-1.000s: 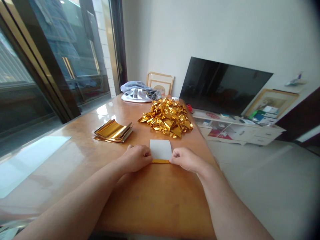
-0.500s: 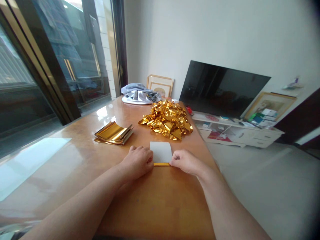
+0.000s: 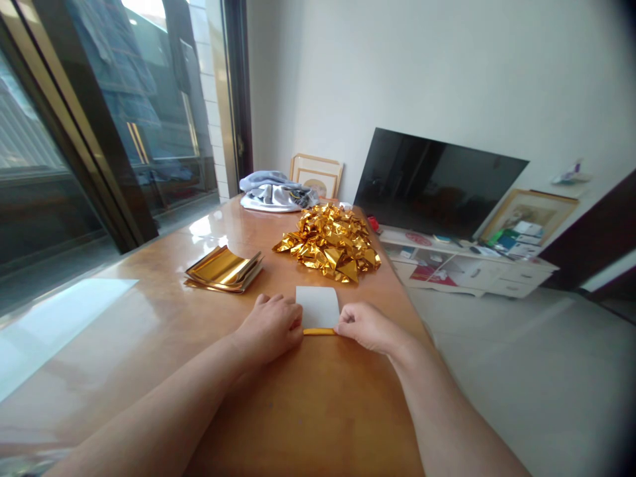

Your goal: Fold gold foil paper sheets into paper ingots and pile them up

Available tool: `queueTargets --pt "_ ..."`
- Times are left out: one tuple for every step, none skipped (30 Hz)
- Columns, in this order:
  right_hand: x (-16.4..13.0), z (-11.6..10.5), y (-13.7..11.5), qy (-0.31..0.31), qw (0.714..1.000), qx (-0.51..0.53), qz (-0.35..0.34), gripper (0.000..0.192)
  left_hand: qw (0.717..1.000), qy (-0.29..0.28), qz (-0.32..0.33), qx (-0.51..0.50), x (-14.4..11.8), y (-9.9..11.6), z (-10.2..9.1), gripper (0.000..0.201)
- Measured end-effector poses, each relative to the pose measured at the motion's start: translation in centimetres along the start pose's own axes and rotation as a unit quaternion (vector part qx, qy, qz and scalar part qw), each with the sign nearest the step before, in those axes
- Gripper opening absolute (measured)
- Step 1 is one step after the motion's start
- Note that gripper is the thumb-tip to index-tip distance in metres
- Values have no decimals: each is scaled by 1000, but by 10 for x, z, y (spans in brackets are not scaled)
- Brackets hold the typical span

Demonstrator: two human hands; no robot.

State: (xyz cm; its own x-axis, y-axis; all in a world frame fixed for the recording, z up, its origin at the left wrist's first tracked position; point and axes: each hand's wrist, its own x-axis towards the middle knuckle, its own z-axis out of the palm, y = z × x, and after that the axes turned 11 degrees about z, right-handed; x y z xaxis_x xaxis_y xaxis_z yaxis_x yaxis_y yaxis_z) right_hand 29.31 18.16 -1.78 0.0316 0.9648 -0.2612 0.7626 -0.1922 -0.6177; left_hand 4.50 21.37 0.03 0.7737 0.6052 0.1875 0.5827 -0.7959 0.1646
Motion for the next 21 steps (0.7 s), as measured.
queueTargets --pt "0 0 0 -1 1000 0 -1 13 1000 0 1 -1 0 0 0 13" --pt "0 0 -1 -3 1000 0 -2 12 1000 1 2 -2 0 0 0 13" --pt "-1 -1 -1 -5 1000 0 -3 12 1000 1 2 -2 0 0 0 14" --pt "-1 -1 -2 -7 1000 0 -3 12 1000 0 2 -1 -1 0 0 14" --pt "-2 -1 -2 -8 1000 -1 -3 12 1000 0 1 0 -1 0 1 15" --pt "-2 -2 -3 -9 1000 -1 -2 12 1000 0 1 1 -1 0 1 15" --pt "-3 -2 -3 -9 1000 -2 -2 12 1000 0 1 2 -1 0 2 16" --pt "-3 -2 -3 -8 1000 -4 -2 12 1000 -1 2 4 0 0 2 17" --pt "-4 -2 -4 -8 1000 -6 -3 12 1000 -1 4 5 0 -1 3 17" --pt "-4 -2 -4 -9 1000 -8 -3 12 1000 -2 5 7 0 -1 3 17" --pt "-4 -2 -4 -10 1000 -10 -3 12 1000 -2 5 10 0 -1 3 17" --pt "-3 -2 -4 -11 1000 -12 -3 12 1000 -3 4 14 0 -1 4 16" --pt "-3 -2 -4 -12 1000 -14 -3 12 1000 -3 3 17 0 -1 4 16" --pt "-3 -2 -4 -11 1000 -16 -4 12 1000 -4 2 21 0 -1 4 16" --pt "-3 -2 -4 -9 1000 -20 -4 11 1000 -5 2 24 0 0 4 15" --pt "-3 -1 -4 -6 1000 -24 -4 11 1000 -4 1 28 0 0 4 15" --pt "-3 -1 -4 -2 1000 -30 -4 12 1000 -3 1 31 0 1 4 14" --pt "-4 -1 -4 1 999 -36 -3 12 999 2 2 32 -1 1 3 12" --pt "-4 0 -4 3 999 -42 -2 12 999 7 9 31 -1 2 2 9" --pt "-5 0 -4 6 999 -49 -1 13 999 13 21 28 -1 3 1 11" --pt "-5 0 -4 10 998 -55 -1 13 999 16 38 25 -1 4 0 16"
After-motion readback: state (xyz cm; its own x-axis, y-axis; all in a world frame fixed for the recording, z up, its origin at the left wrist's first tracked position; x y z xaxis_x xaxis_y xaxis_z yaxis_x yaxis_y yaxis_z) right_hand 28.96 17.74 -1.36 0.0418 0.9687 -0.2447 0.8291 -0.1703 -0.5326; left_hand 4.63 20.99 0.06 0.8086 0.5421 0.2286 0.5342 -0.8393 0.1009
